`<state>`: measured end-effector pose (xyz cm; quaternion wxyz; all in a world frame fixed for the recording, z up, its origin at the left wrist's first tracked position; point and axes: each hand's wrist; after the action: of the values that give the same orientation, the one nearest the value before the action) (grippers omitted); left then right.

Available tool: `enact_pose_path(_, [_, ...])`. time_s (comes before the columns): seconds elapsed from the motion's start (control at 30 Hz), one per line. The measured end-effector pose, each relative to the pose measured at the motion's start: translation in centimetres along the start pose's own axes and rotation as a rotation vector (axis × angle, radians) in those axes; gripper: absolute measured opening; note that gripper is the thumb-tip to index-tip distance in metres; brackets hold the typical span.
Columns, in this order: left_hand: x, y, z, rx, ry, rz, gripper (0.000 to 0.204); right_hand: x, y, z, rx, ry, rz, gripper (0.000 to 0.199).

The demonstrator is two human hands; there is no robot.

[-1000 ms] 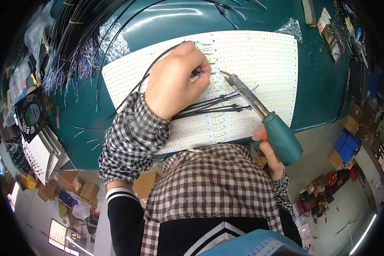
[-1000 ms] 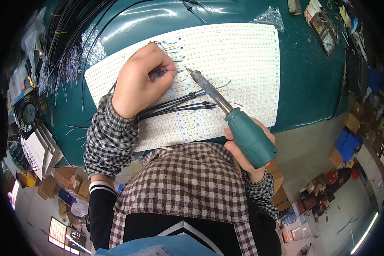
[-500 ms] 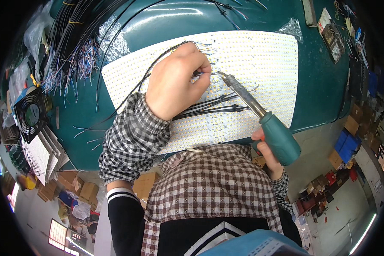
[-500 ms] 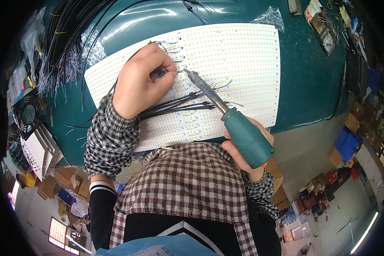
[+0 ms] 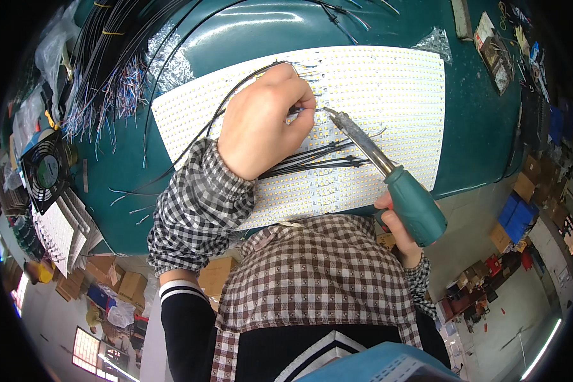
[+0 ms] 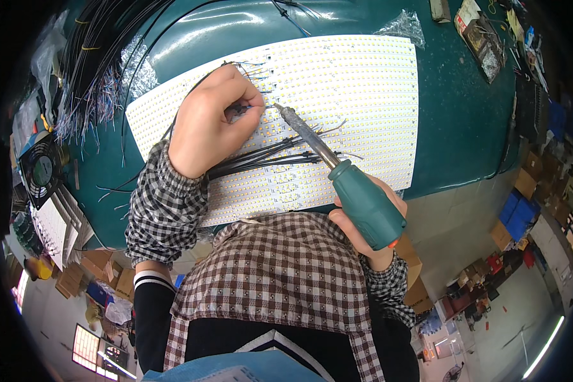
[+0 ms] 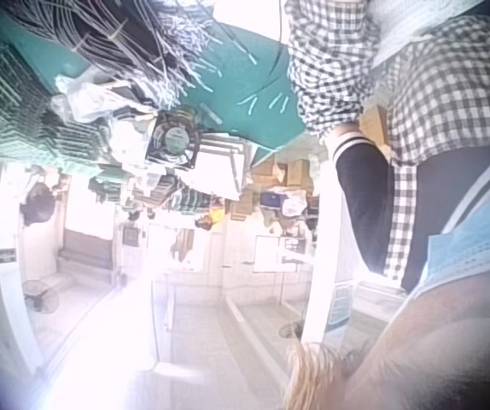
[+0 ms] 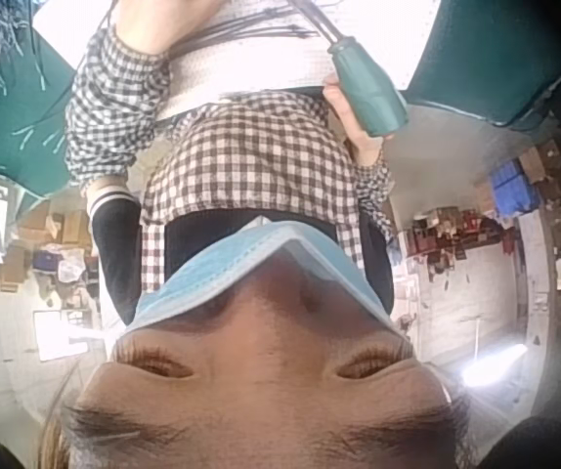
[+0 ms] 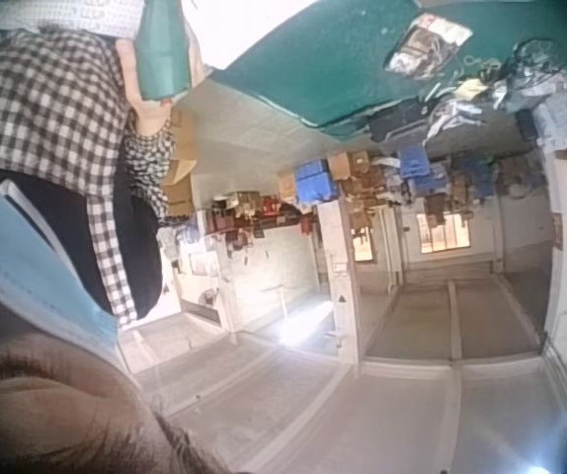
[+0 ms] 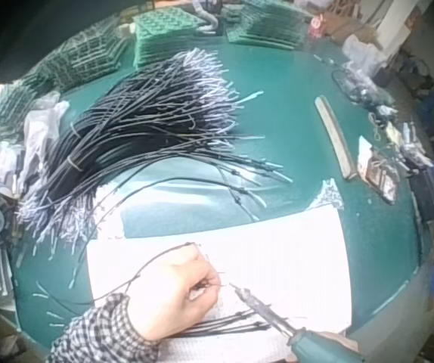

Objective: The person uses a soldering iron to attach black wires to a large LED panel. They hold the wires in place with one hand while applying heat and solder with the other, working sequentially along the panel's edge.

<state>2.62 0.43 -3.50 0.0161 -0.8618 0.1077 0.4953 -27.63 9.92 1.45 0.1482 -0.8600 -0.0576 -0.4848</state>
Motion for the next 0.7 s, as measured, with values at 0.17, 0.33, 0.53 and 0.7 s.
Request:
enact_pose_path(0.17, [-0.1,0.0,0.0,-0.003,0.009,-0.007,0.008,0.4,0.0,0.2,-0.019,0.016,0.013,0.051])
enact_pose_path(0.33, [0.0,0.0,0.0,-0.002,0.005,-0.003,0.008,-0.7,-0.5,-0.4,0.023,-0.001,0.002,0.053])
enact_pose_path(0.53, [-0.1,0.1,0.1,-0.015,-0.002,-0.030,0.007,-0.3,-0.8,0.1,-0.039,0.133,0.124,0.055])
enact_pose_path(0.7, [-0.1,0.0,0.0,0.013,0.023,-0.019,0.010,0.2,-0.6,0.2,-0.088,0.172,0.110,0.052])
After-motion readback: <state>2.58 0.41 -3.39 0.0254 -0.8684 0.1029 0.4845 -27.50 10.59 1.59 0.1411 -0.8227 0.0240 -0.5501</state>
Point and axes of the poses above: each hand's wrist, its own y-axis towards the middle knuckle, its own z-axis out of the palm, x = y × z, and after that the axes turned 1 degree about z, right-handed
